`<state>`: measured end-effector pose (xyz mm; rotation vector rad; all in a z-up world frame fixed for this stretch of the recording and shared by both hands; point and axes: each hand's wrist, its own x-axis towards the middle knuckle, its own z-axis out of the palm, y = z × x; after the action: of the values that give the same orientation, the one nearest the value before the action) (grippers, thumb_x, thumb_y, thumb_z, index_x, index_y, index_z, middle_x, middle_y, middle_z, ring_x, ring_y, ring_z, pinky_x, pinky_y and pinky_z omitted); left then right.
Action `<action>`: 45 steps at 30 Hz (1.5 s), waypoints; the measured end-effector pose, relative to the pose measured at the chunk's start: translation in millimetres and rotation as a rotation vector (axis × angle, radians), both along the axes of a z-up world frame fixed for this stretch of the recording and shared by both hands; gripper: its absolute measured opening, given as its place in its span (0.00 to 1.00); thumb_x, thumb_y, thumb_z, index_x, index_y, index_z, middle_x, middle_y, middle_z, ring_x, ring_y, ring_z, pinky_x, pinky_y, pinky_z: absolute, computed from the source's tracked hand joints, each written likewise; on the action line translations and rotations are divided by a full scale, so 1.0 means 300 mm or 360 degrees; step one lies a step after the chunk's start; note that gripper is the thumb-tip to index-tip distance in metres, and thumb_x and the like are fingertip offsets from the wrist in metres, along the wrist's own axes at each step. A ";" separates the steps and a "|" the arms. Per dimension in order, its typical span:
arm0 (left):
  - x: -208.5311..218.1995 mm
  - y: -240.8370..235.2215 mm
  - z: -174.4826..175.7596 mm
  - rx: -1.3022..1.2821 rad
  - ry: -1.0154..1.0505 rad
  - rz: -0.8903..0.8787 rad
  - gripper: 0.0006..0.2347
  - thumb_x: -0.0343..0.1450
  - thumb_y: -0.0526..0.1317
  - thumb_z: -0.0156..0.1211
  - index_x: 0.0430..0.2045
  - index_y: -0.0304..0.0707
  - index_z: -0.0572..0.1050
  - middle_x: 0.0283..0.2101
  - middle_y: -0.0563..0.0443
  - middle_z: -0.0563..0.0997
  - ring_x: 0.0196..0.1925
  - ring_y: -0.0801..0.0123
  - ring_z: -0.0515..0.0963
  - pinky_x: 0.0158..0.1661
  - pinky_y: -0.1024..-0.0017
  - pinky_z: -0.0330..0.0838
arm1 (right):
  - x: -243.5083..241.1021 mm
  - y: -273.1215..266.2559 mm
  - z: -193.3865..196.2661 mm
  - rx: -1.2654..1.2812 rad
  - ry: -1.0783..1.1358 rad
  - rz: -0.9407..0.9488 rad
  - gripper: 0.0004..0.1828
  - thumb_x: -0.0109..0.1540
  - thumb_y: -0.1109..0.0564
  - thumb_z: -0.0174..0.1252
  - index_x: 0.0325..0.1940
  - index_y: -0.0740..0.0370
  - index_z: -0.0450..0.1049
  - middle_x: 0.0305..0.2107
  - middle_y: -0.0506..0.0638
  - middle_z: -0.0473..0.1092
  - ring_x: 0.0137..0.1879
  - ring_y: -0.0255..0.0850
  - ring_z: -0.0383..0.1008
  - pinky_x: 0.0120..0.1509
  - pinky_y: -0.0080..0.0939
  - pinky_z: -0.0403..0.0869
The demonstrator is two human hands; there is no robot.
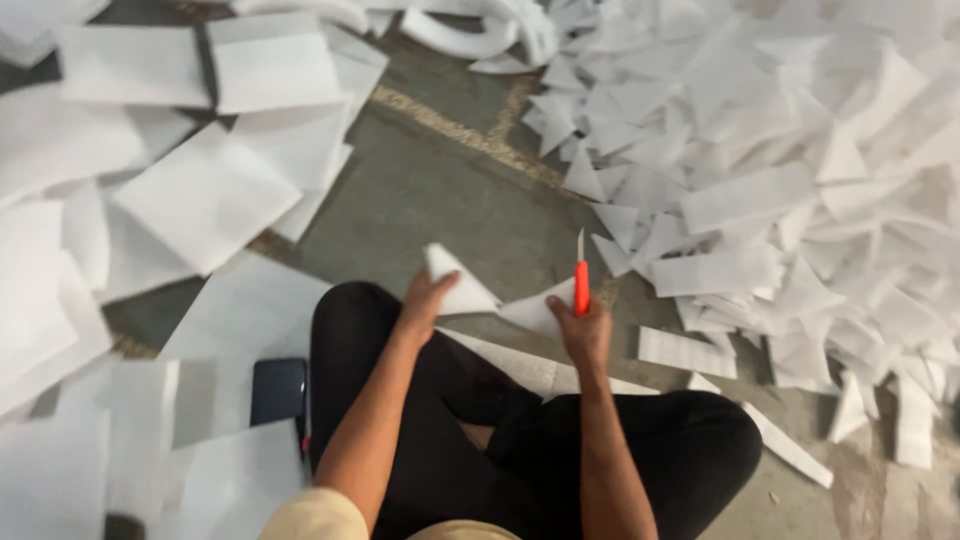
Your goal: The person sits on the floor and uses a red utility knife to cut white foam sheets into smaller pieces. They repeatedly pick up sheets, cut them, and place the cut pieces aside, creating a growing pile of cut foam.
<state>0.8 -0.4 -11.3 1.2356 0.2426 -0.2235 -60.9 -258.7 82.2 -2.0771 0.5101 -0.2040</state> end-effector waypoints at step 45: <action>1.155 0.677 0.159 0.2781 -0.0255 0.0029 0.45 0.61 0.48 0.71 0.73 0.49 0.49 0.77 0.40 0.47 0.79 0.45 0.43 0.66 0.22 0.33 | 0.151 0.079 -0.285 0.0654 0.0318 -0.0374 0.15 0.70 0.50 0.54 0.48 0.67 0.72 0.32 0.51 0.70 0.25 0.31 0.58 0.24 0.36 0.59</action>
<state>347.3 202.7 36.4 2.9594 0.3004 0.2001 -15.8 -234.9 -3.3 -1.6423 0.8441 -0.0226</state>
